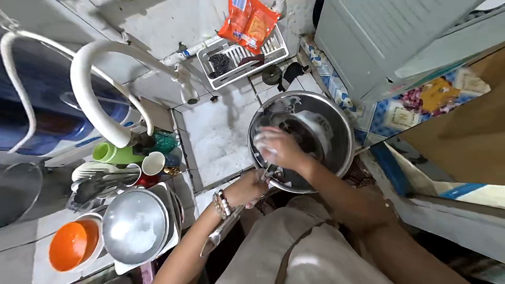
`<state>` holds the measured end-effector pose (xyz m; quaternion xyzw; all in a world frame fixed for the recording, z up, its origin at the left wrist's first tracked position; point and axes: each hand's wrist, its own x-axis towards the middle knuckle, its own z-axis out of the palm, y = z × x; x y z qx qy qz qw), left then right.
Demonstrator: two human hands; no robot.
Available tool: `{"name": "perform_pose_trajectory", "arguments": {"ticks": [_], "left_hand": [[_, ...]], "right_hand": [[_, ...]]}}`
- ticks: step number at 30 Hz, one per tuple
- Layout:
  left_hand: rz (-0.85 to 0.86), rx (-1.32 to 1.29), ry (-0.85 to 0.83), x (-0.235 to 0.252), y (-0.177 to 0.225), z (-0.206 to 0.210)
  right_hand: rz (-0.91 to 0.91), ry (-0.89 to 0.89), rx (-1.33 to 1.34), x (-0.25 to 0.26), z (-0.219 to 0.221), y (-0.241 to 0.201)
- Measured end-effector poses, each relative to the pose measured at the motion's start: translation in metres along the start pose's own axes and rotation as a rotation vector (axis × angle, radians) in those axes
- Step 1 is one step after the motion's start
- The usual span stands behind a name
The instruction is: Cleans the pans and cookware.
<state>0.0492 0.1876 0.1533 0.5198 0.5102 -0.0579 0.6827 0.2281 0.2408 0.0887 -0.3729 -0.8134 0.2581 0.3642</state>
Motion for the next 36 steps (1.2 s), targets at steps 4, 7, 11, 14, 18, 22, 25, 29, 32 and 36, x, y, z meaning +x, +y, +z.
{"name": "perform_pose_trajectory", "arguments": {"ticks": [4,7,11,14,18,22,25,29,32,36], "left_hand": [[0.006,-0.128,-0.023,0.002,-0.006,-0.002],[-0.015,-0.263,-0.037,0.013,-0.021,0.0],[-0.071,-0.157,0.035,0.029,-0.029,0.02],[-0.088,-0.106,0.091,0.034,-0.027,0.025],[-0.092,-0.158,0.164,0.037,-0.029,0.031],[-0.055,-0.165,0.209,0.039,-0.042,0.025],[-0.064,-0.167,0.205,0.038,-0.043,0.025],[-0.061,-0.199,0.218,0.039,-0.039,0.029],[-0.048,-0.225,0.229,0.041,-0.043,0.032],[-0.067,-0.178,0.236,0.044,-0.045,0.033]], "right_hand": [[-0.001,0.187,-0.045,-0.082,0.004,-0.004],[0.296,0.15,-0.18,-0.126,-0.012,0.006],[0.903,-0.206,-0.258,-0.08,-0.053,0.04],[0.856,-0.149,-0.302,-0.024,-0.049,0.085],[0.657,-0.082,-0.219,0.031,-0.017,0.06],[0.52,0.018,-0.184,-0.044,0.005,0.004],[0.82,-0.207,-0.33,-0.071,-0.032,0.03],[0.672,-0.094,-0.336,0.001,-0.011,0.062],[0.435,0.02,-0.225,0.006,0.027,0.007],[0.685,-0.104,-0.237,-0.06,-0.006,0.007]]}}
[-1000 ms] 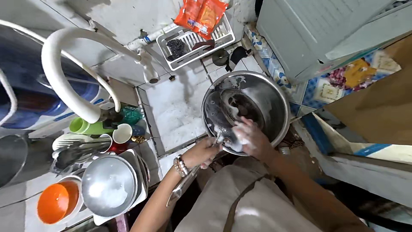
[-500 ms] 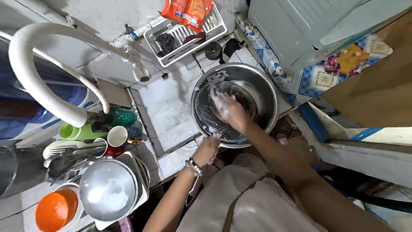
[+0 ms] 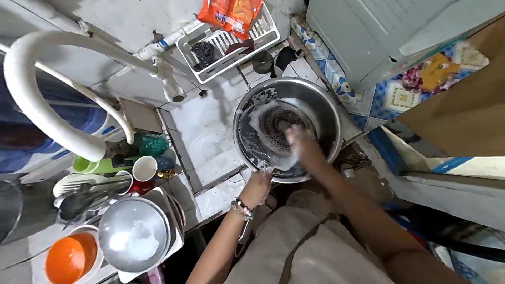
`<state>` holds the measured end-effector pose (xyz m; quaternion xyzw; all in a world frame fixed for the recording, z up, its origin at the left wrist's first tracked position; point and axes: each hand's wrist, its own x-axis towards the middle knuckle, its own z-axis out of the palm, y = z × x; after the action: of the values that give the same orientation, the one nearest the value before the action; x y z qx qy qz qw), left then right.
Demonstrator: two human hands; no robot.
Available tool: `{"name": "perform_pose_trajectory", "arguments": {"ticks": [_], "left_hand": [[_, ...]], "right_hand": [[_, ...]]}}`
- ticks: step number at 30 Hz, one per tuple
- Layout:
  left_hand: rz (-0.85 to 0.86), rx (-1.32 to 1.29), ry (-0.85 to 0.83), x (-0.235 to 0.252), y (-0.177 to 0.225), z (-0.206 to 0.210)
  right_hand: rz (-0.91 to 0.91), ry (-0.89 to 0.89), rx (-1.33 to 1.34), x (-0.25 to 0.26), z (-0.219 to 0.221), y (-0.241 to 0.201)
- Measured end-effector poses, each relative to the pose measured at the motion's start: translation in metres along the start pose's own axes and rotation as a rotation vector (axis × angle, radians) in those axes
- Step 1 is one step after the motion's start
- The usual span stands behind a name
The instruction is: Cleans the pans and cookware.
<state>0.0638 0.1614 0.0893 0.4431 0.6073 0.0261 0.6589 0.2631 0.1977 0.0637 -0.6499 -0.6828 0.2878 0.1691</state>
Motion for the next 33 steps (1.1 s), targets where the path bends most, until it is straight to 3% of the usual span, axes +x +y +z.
{"name": "perform_pose_trajectory", "arguments": {"ticks": [3,6,8,10,13,15,17,20,24,26,28,30,33], "left_hand": [[-0.013,0.017,0.011,-0.003,0.002,0.004],[-0.01,0.028,0.017,-0.001,0.001,0.006],[0.002,0.025,0.024,-0.001,0.0,0.006],[0.012,0.028,0.03,-0.001,0.0,0.005],[0.012,0.002,0.034,-0.002,-0.002,0.005],[0.03,-0.03,0.037,-0.002,-0.003,0.003],[0.052,-0.051,0.032,-0.002,-0.005,0.005],[0.02,-0.033,0.01,-0.002,-0.001,0.007],[0.014,0.02,0.016,-0.001,0.0,0.009],[0.025,0.098,0.021,0.001,-0.003,0.012],[0.028,0.175,0.031,0.002,-0.001,0.016],[0.042,0.215,0.079,0.002,0.003,0.02],[0.067,0.29,0.149,-0.002,0.012,0.021]], "right_hand": [[0.03,-0.032,-0.117,0.073,-0.019,0.036],[0.03,-0.079,0.109,0.164,-0.005,0.022],[-0.023,-0.131,0.178,0.183,0.008,-0.013],[-0.206,-0.148,0.142,0.171,0.02,-0.049],[-0.505,-0.209,0.001,0.102,0.029,-0.086],[-0.592,-0.168,-0.032,0.05,0.033,-0.083],[-0.587,-0.019,0.013,0.003,0.04,-0.06],[-0.475,0.208,0.134,-0.05,0.043,-0.02],[0.036,0.028,-0.049,-0.06,0.006,0.007],[0.308,-0.149,-0.053,-0.022,-0.019,0.015],[0.46,-0.164,-0.006,0.029,-0.027,0.032],[0.523,-0.168,0.106,0.08,-0.031,0.052],[0.473,-0.101,0.191,0.132,-0.026,0.049]]}}
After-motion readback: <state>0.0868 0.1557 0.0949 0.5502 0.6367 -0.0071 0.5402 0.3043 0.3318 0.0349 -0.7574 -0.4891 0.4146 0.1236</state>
